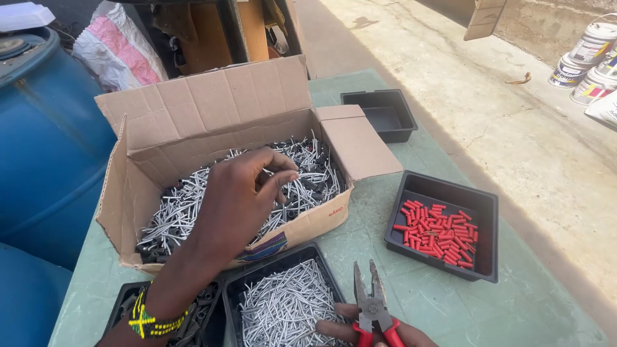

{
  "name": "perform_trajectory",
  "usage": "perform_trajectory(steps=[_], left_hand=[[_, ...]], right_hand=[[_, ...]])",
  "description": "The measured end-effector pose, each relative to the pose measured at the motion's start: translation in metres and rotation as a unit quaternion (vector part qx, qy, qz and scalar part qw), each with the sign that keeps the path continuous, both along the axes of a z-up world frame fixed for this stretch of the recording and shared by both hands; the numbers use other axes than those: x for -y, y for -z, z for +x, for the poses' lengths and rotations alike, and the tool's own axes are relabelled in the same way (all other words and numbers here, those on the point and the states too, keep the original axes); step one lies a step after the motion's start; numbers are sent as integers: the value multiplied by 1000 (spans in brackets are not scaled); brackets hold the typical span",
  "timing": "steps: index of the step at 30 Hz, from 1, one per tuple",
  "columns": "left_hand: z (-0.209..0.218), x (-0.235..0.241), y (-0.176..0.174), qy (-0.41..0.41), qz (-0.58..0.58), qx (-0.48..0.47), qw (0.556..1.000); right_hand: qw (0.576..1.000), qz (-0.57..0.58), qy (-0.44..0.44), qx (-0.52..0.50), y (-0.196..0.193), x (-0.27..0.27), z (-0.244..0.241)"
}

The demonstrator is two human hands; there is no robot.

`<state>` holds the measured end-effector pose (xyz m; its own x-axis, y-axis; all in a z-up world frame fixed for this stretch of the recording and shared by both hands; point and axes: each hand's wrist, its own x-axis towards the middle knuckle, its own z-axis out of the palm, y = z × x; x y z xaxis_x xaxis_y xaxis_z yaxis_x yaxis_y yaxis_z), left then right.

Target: Cutting small metal wire components to size using pliers and sorting them into trays

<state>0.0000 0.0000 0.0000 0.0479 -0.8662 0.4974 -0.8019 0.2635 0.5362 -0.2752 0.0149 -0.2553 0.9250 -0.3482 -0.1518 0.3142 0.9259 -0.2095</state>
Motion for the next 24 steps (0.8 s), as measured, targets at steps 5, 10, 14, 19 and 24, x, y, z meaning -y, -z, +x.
perform_trajectory(steps=[5, 10, 14, 19, 24], left_hand=[[-31, -56, 28, 98, -119, 71, 985], [-47, -95, 52, 166, -112, 39, 979], [-42, -113, 63, 191, -97, 12, 977], [-34, -129, 61, 175, -135, 57, 974], [-25, -137, 59, 230, -179, 77, 954]], right_hand=[[955, -267, 114, 55, -90, -53, 18], [949, -252, 148, -116, -117, -77, 19], [929, -255, 149, -224, -141, -91, 28], [900, -289, 105, -309, -157, -98, 41], [846, -279, 126, -436, -169, -100, 55]])
